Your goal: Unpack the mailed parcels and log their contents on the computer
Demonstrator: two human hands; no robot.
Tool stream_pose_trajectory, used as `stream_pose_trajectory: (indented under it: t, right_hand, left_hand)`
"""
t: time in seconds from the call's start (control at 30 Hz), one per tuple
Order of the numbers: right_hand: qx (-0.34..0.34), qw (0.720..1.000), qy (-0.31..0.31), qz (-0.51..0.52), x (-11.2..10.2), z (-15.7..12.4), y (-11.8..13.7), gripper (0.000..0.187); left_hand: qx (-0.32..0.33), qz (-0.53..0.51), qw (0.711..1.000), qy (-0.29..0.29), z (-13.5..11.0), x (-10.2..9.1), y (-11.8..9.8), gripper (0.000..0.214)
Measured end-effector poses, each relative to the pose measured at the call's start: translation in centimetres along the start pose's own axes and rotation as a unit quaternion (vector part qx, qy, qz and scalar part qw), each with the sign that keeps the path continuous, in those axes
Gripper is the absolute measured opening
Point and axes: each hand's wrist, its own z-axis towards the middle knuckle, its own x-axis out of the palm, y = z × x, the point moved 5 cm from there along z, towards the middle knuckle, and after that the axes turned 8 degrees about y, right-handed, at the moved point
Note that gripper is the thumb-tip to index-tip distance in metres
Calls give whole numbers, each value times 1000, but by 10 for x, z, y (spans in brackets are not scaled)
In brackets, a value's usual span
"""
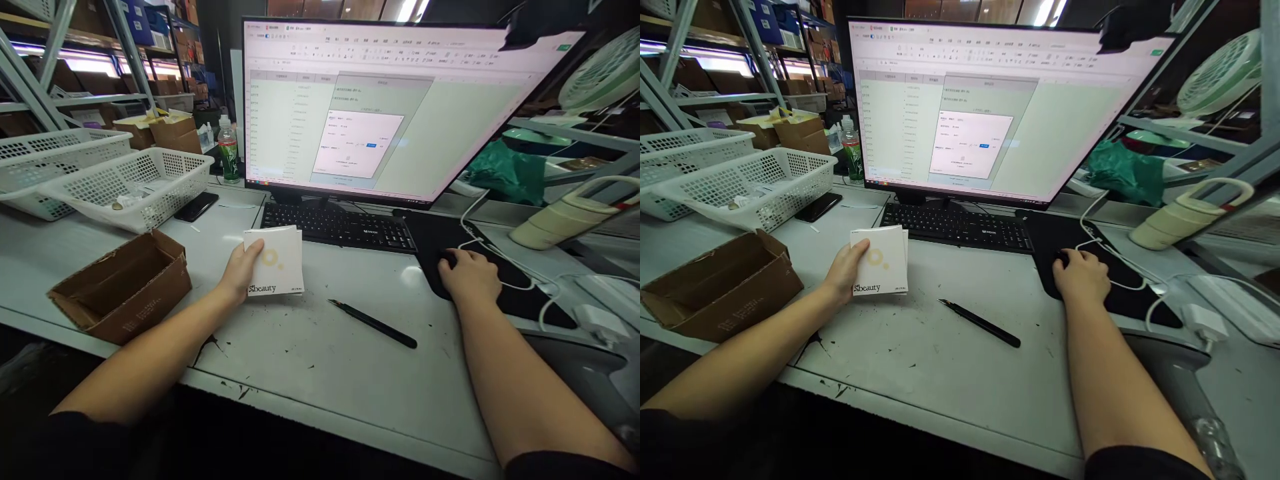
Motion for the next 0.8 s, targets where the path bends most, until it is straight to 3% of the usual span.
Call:
stream_pose_trajectory:
  t: [0.33, 0.8]
  right_hand:
    - [-8, 999, -38, 12, 2, 3, -7, 47]
    - [-18, 999, -35, 34, 5, 5, -10, 46]
  left_hand:
    - [-6, 0, 1000, 24, 4, -2, 4, 53]
    - [-25, 14, 999, 24, -2, 4, 1, 46]
